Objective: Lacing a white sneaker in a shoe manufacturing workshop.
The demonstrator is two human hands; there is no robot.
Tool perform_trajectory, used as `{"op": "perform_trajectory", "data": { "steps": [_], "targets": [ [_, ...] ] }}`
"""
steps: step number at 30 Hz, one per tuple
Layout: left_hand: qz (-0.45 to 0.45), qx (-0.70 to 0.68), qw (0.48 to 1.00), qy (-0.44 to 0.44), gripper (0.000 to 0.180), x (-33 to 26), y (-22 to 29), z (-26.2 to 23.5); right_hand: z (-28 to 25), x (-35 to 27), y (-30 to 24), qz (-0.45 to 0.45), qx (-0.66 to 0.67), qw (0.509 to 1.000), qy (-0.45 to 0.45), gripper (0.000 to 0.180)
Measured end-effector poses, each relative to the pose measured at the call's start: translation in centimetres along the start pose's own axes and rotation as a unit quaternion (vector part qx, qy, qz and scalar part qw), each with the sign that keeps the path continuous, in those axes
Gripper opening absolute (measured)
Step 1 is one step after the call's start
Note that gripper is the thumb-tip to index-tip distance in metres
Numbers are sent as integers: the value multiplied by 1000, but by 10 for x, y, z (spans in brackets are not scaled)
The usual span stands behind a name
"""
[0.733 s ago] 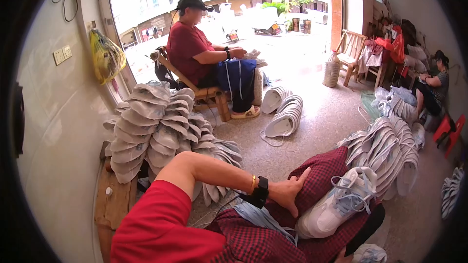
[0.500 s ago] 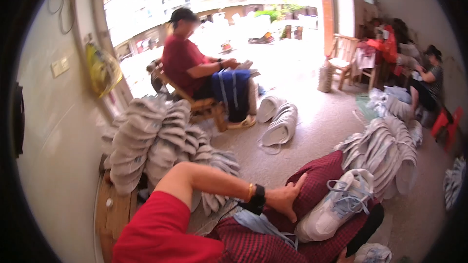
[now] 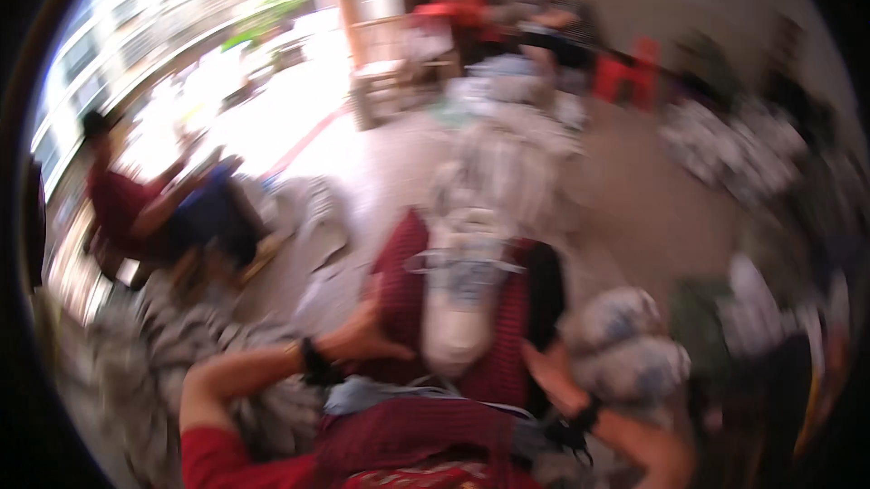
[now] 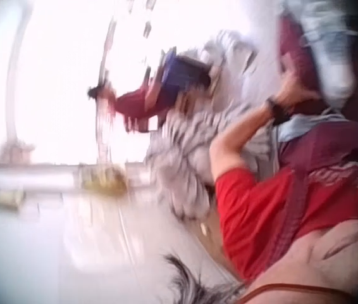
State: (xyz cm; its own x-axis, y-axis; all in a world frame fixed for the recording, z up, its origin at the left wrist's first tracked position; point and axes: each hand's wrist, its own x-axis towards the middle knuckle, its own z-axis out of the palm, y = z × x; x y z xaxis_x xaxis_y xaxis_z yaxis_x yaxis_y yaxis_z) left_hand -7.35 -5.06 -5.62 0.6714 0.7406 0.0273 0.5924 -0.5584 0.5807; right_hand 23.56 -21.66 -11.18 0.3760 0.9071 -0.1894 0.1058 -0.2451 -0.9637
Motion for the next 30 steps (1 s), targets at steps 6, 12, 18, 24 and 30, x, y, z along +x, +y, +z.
{"op": "perform_trajectory", "data": {
  "steps": [6, 12, 18, 24, 30],
  "targets": [
    [-147, -24, 989, -8, 149, -12, 13, 4, -6, 16, 16, -6, -60, 998, 27, 53],
    [-147, -49, 987, -45, 154, -18, 35, -9, 65, 72, 60, 16, -169, 985, 17, 58],
    [-140, -59, 988, -33, 153, -19, 24, -6, 91, 100, 86, 20, -198, 980, 29, 57],
    [-147, -58, 987, -40, 153, -21, 28, -11, 84, 125, 115, 25, -216, 975, 35, 58],
    [-133, -21, 991, -5, 152, -25, 15, -1, 15, 75, 90, 71, -270, 956, 92, 58]
  ]
}}
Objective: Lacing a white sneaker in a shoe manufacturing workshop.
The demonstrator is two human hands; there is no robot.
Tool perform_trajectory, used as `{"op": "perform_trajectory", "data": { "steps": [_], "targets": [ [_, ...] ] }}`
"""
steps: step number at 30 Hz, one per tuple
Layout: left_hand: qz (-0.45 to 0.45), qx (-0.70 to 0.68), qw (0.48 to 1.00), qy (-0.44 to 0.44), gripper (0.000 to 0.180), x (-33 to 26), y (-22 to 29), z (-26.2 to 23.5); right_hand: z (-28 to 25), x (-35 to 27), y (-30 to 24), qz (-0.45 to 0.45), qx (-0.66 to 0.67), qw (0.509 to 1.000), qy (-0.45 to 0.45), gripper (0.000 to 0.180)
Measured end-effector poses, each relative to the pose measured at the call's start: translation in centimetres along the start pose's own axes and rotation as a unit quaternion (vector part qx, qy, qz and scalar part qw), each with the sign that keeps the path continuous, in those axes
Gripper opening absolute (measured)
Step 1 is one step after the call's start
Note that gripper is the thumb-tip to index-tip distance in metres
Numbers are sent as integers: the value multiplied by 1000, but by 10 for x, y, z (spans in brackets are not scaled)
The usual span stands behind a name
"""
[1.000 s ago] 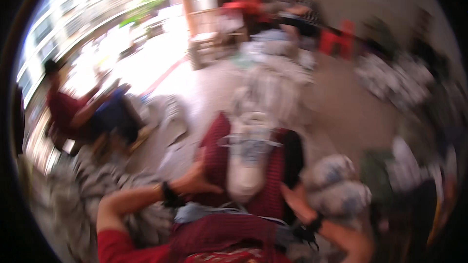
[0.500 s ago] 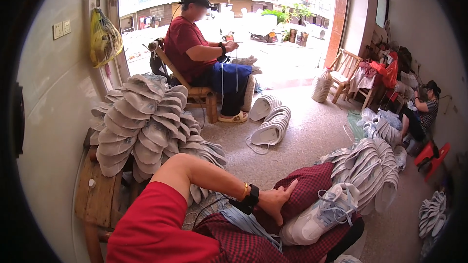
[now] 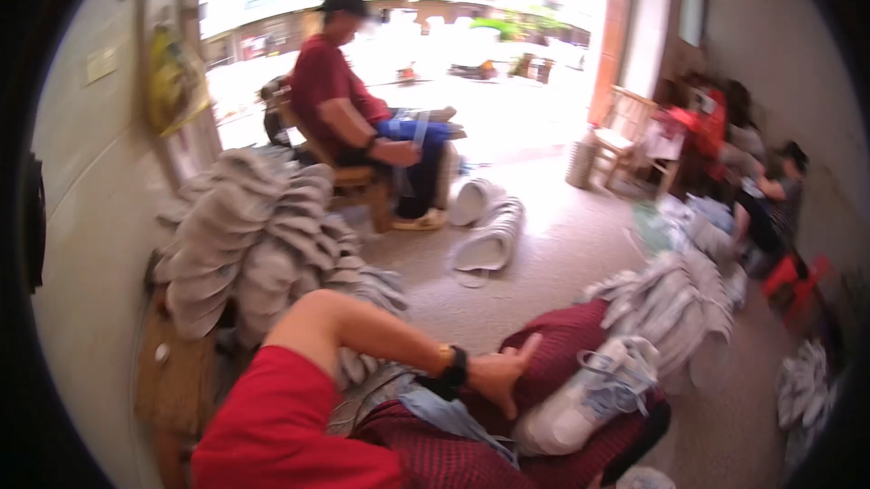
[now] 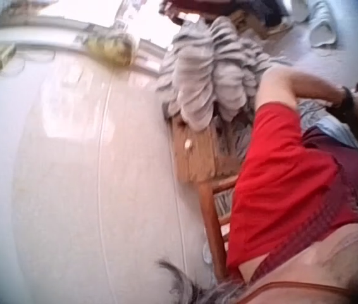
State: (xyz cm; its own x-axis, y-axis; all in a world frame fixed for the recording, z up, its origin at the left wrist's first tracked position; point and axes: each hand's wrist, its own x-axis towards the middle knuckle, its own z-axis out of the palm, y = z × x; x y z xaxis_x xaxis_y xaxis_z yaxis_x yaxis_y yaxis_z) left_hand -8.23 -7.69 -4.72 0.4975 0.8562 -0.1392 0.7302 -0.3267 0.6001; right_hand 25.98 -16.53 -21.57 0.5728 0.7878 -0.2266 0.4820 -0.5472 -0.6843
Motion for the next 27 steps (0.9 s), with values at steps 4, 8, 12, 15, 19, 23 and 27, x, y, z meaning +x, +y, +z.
{"op": "perform_trajectory", "data": {
  "steps": [4, 8, 12, 15, 19, 23, 27],
  "targets": [
    [85, 52, 995, 19, 119, 8, 1, 0, -68, -78, -23, -26, 269, 961, -62, 51],
    [141, -58, 988, -4, 129, 22, 0, -11, -72, -83, -54, -73, 212, 972, -63, 66],
    [100, -36, 994, -18, 152, 25, -1, -21, -56, -65, -62, -176, 245, 953, 1, 80],
    [57, -54, 995, -53, 152, 9, 11, -18, -48, -66, -51, -114, 240, 964, -1, 89],
    [110, 3, 992, -59, 129, -7, 49, -25, -49, -72, -50, -105, 242, 964, 16, 108],
    [84, -9, 994, -66, 133, -10, 62, -29, -54, -77, -54, -149, 246, 957, 22, 120],
    [83, -20, 994, -69, 134, -8, 56, -24, -58, -77, -54, -124, 259, 958, -5, 109]
  ]
}}
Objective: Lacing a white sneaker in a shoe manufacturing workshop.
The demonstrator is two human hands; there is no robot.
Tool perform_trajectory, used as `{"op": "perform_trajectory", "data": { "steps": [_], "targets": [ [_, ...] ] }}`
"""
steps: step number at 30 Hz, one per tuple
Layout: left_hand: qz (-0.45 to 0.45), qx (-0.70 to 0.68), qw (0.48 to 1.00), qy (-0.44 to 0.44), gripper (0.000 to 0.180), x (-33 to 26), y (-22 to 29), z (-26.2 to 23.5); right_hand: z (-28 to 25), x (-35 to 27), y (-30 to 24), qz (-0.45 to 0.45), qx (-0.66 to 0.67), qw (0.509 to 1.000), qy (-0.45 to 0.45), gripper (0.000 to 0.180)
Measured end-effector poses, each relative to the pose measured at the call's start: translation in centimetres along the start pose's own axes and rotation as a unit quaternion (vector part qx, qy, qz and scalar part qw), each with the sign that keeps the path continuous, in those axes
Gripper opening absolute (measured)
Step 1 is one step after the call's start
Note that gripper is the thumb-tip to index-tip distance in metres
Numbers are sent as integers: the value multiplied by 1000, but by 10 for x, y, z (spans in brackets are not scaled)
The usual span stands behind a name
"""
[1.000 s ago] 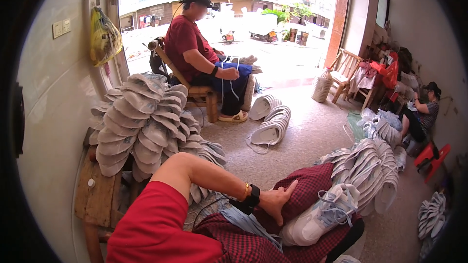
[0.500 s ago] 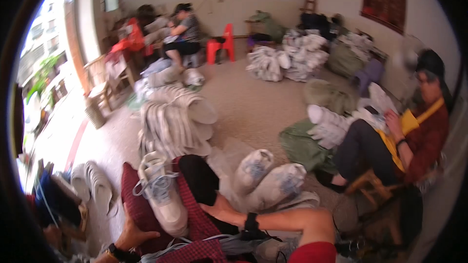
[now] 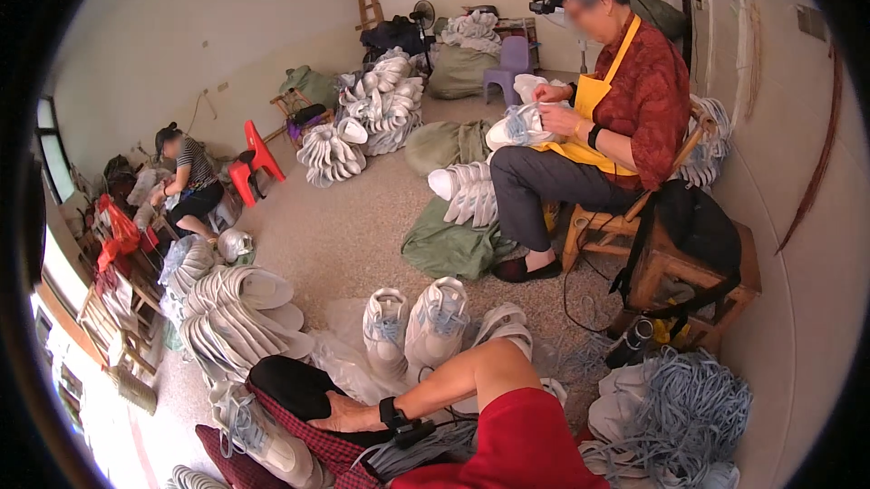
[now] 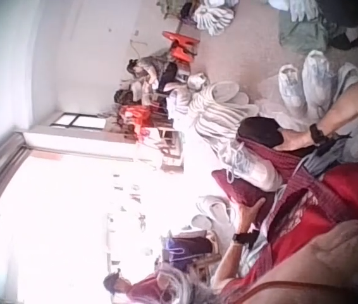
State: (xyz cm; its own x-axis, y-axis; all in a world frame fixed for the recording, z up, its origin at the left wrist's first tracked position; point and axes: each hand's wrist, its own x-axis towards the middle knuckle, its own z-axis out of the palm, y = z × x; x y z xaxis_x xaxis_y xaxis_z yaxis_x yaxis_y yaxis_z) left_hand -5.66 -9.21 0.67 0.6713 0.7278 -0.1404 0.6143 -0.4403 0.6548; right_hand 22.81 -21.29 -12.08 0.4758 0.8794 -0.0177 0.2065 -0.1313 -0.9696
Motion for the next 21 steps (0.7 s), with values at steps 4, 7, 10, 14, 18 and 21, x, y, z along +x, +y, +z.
{"op": "perform_trajectory", "data": {
  "steps": [4, 7, 10, 14, 18, 21],
  "targets": [
    [-5, 7, 1000, 0, 134, 0, -1, 1, 5, 1, 5, 34, -64, 997, 16, 111],
    [-9, 8, 1000, -1, 134, -1, 2, 0, 7, 4, 9, 20, -48, 999, 11, 114],
    [-15, 17, 1000, -1, 134, -2, -1, -2, 5, 5, 12, 26, -36, 999, 4, 115],
    [-31, 26, 999, -1, 135, -2, -7, -3, 3, 2, 11, -10, -25, 1000, -10, 121],
    [2, 56, 997, 45, 134, -6, -8, -4, 2, -2, 7, 5, -44, 999, 6, 122],
    [-2, 38, 998, 43, 133, -10, -12, -3, 2, -3, 9, 0, -58, 998, 21, 112]
  ]
}}
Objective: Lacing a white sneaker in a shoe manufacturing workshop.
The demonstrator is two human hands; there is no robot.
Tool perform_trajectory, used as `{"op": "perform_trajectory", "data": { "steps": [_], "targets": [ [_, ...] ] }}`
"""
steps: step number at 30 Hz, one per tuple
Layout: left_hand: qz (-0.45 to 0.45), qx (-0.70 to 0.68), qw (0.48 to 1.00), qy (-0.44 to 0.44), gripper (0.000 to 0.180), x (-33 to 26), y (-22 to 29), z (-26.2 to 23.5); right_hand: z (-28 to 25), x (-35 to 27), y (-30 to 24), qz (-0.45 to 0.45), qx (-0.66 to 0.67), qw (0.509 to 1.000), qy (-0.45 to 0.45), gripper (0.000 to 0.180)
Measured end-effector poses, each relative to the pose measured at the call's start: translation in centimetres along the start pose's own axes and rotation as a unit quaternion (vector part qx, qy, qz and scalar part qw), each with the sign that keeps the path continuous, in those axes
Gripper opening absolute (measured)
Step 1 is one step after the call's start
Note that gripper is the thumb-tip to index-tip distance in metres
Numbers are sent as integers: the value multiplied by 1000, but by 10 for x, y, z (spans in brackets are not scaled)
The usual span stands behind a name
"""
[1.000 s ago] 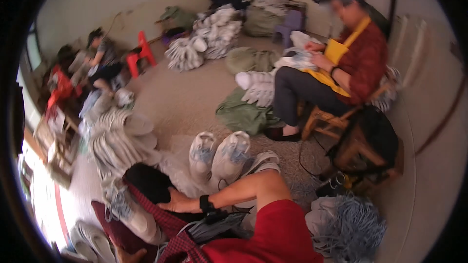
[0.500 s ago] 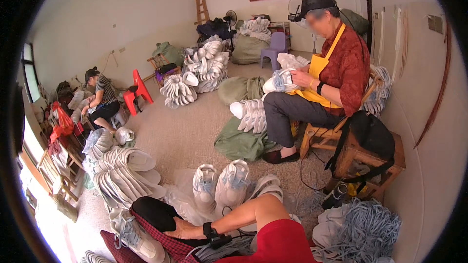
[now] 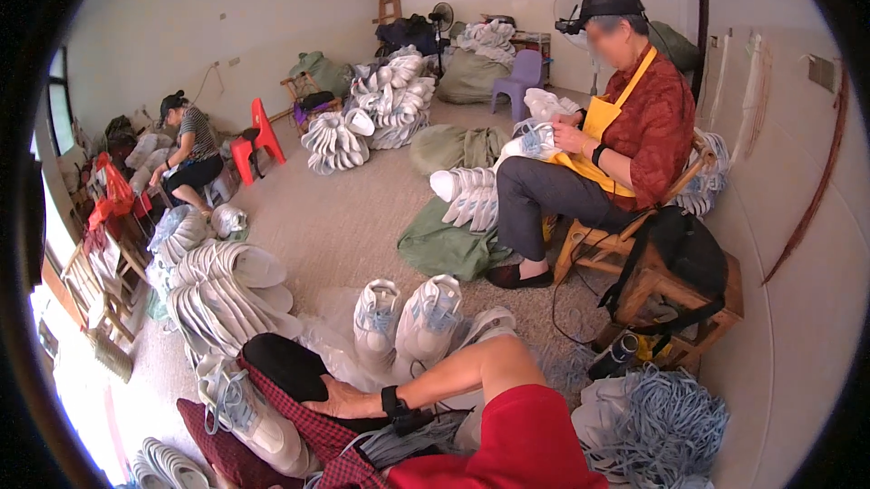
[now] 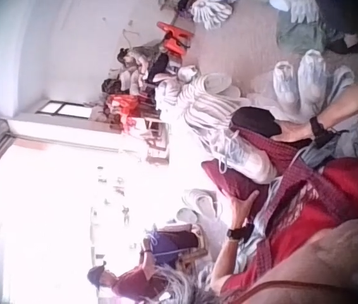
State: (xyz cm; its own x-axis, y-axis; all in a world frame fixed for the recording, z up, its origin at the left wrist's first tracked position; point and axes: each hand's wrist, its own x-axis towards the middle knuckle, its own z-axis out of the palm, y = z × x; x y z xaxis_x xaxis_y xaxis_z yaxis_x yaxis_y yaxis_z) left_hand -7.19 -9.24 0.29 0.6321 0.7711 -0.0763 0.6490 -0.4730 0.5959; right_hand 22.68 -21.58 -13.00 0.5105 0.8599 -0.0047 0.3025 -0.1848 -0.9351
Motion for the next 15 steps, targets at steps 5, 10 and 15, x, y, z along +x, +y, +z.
{"op": "perform_trajectory", "data": {
  "steps": [5, 10, 15],
  "targets": [
    [76, -50, 995, 37, 146, 16, -29, 13, -13, 3, -4, 15, -82, 995, -46, 97],
    [72, -66, 995, 33, 144, 14, -56, 21, -78, 20, -57, 23, -329, 909, -253, 68],
    [-20, -55, 998, 18, 143, 5, -45, 17, -106, 59, -127, -218, -234, 937, -139, 28]
  ]
}}
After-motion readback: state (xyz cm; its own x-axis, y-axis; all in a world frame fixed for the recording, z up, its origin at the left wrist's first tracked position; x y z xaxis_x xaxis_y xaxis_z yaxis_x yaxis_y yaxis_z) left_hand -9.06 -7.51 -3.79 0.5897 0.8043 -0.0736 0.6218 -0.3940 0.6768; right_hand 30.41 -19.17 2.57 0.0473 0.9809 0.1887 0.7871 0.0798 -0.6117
